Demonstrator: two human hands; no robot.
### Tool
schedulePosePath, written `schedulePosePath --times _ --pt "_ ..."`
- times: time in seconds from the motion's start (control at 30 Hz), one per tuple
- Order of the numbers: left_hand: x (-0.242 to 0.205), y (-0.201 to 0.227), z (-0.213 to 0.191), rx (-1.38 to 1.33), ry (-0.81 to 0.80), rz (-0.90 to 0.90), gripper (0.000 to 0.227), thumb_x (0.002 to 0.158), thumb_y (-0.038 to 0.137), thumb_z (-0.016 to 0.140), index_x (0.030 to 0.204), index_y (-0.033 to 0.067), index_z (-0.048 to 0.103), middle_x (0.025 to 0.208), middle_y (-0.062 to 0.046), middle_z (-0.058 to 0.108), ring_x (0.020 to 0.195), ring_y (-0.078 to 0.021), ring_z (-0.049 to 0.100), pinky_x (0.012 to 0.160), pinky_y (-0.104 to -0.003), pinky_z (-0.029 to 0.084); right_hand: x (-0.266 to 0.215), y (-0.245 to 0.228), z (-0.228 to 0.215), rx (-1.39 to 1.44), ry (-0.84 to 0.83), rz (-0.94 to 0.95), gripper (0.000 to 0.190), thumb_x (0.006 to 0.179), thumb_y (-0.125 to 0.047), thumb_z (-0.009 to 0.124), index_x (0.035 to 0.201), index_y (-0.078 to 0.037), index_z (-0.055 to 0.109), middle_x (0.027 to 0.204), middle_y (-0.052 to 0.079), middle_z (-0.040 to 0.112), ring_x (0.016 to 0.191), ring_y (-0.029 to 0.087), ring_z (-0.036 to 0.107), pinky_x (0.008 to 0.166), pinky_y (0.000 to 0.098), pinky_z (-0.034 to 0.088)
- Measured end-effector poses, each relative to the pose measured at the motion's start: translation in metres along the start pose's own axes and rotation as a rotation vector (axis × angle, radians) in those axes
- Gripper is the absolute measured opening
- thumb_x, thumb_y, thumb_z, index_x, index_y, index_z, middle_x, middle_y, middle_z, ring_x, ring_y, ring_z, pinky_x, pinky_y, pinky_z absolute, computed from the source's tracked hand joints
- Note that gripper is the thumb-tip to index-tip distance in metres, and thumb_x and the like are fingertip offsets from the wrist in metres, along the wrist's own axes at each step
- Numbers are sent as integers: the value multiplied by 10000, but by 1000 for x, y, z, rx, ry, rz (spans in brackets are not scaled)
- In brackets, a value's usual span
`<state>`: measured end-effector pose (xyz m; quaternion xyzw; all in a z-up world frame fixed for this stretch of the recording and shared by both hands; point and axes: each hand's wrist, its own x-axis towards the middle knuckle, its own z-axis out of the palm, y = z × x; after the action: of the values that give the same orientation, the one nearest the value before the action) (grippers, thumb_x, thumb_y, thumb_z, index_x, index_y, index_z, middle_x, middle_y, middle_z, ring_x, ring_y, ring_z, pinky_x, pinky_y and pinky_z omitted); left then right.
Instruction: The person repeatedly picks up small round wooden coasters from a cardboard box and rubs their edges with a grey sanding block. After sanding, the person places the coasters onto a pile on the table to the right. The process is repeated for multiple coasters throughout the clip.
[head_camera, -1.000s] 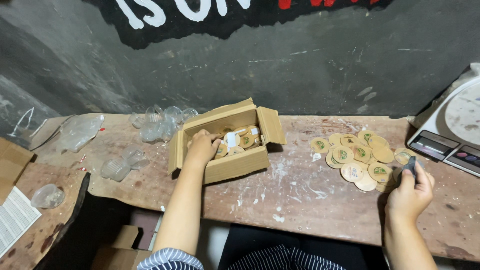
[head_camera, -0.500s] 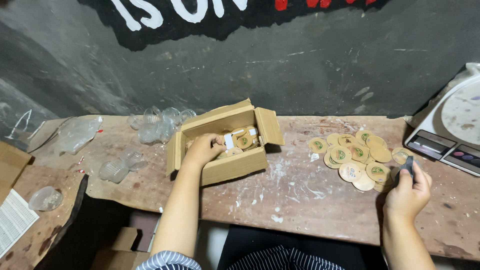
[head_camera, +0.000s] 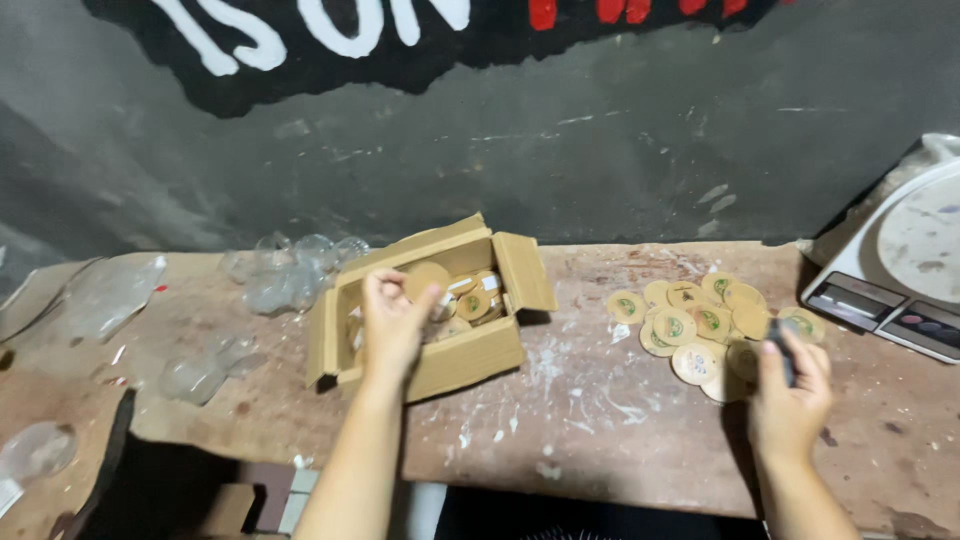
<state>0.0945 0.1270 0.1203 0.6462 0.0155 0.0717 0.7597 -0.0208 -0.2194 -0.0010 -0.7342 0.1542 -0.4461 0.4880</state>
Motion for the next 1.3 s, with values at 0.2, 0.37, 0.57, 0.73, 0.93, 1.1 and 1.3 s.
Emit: schedulePosePath --times 0.2,0.37,0.57,0.73,0.93,1.1,1.3 --pt "-33 -18 67 222 -412 -374 652 724 208 626 1299 56 360 1121 -114 567 702 -127 614 619 -211 523 11 -33 25 -39 -219 -187 259 836 -81 583 1087 -19 598 1019 136 554 964 222 514 933 310 374" --pt "-29 -83 102 -146 -562 -514 174 804 75 581 931 60 464 954 -108 606 891 -186 614 810 -340 530 33 -43 52 20 -369 -270 242 822 -106 574 1057 -73 622 954 79 560 897 181 544 834 274 424" --pt "-20 -121 119 -276 -522 -564 197 809 61 570 967 64 452 991 -140 604 920 -254 632 719 -299 521 38 -19 79 83 -514 -582 285 806 -36 540 1069 -127 603 876 58 550 759 172 531 683 286 424" --pt "-27 -128 123 -331 -415 -643 211 788 32 589 971 19 484 813 -117 575 651 -165 561 550 -239 496 35 -10 77 122 -706 -423 238 827 -61 532 998 -166 660 921 67 571 811 184 581 715 270 458" --pt "-21 -141 117 -540 -446 -565 126 783 94 607 678 46 558 634 -42 595 611 -139 591 571 -236 501 30 -11 82 205 -803 -458 184 840 -84 506 908 -99 676 963 99 623 865 226 626 760 306 490" --pt "-27 -166 117 -488 -365 -674 224 766 27 643 939 101 521 759 -47 616 593 -121 573 481 -214 454 21 -15 89 127 -740 -436 210 868 -110 460 974 -85 639 858 85 599 797 204 631 721 273 491" --pt "-30 -151 115 -486 -402 -704 351 643 170 706 915 78 505 949 -94 585 792 -213 597 592 -318 514 11 -8 98 56 -688 -284 183 822 -88 553 962 -120 667 772 48 547 676 154 551 651 243 431"
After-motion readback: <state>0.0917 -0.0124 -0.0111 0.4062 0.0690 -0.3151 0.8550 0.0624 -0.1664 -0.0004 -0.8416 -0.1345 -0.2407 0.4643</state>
